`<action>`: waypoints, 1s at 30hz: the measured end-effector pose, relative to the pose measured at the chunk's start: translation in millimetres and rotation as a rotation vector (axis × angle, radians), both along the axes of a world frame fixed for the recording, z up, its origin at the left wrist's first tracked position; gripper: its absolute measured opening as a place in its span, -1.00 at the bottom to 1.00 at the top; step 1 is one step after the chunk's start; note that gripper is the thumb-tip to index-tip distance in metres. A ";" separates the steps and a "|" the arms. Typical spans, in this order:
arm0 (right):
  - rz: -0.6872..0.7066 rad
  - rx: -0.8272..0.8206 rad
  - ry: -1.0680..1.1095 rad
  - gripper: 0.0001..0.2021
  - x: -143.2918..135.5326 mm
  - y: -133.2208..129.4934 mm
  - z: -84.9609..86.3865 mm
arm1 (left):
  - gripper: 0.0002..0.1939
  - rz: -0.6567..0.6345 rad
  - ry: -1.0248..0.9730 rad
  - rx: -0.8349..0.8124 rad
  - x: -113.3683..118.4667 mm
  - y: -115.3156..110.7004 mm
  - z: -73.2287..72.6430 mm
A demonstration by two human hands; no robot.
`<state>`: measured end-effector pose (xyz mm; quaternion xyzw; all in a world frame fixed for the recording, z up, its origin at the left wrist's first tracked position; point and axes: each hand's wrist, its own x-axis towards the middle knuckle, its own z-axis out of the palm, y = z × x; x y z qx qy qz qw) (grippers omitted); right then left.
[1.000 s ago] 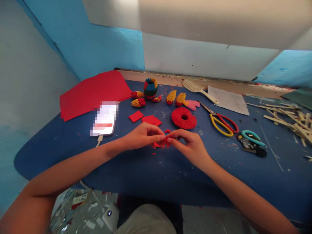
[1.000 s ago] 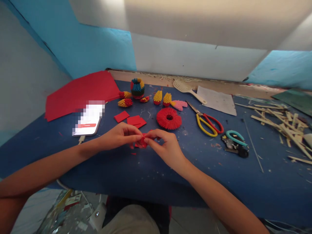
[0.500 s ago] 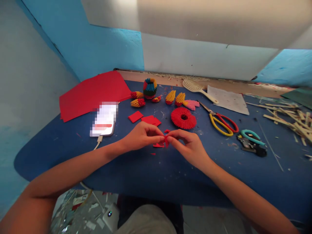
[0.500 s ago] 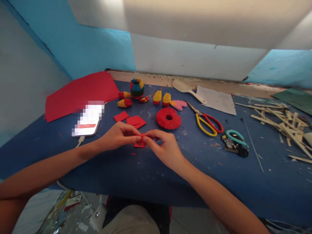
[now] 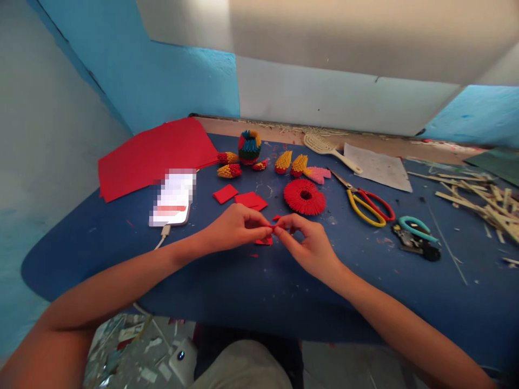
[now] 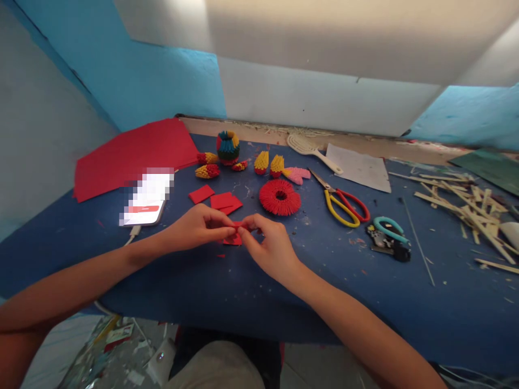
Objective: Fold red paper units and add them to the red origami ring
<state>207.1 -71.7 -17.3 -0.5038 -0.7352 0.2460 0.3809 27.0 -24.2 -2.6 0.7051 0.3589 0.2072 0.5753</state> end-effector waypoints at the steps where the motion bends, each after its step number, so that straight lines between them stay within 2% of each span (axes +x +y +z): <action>1: -0.035 0.054 -0.061 -0.92 -0.4 -0.2 -1.6 | -0.81 0.020 0.006 0.006 0.7 -0.6 -1.3; 5: -0.106 0.355 -0.308 -0.89 -0.1 -1.0 -4.8 | -0.81 0.124 -0.004 0.039 3.4 -3.7 -3.5; 7: -0.054 0.483 -0.382 -0.88 1.7 -1.8 -3.5 | -0.84 0.155 -0.018 0.006 4.3 -4.4 -0.9; 9: 0.032 0.580 -0.430 -0.83 4.0 -3.0 -1.4 | -0.89 0.156 -0.042 -0.108 4.7 -4.1 3.4; 13: 0.130 0.710 -0.539 -0.75 7.2 -5.2 0.2 | -0.93 0.126 -0.119 -0.375 3.2 -1.3 9.5; 17: 0.126 0.743 -0.668 -0.72 6.0 -5.3 -0.6 | -0.90 0.137 -0.212 -0.466 0.8 1.1 8.6; 21: 0.116 0.741 -0.680 -0.72 4.0 -4.0 0.6 | -0.90 0.194 -0.203 -0.451 1.7 0.5 7.1; 23: 0.110 0.681 -0.573 -0.75 3.7 -3.2 1.1 | -0.90 0.207 -0.166 -0.387 2.9 -0.5 6.7; 27: 0.075 0.341 -0.123 -0.86 4.0 -1.0 1.9 | -0.89 0.145 -0.112 -0.199 3.0 -1.8 6.3; 30: 0.071 0.098 0.086 -0.90 4.4 0.6 3.3 | -0.87 0.057 -0.097 -0.062 1.4 -1.9 7.6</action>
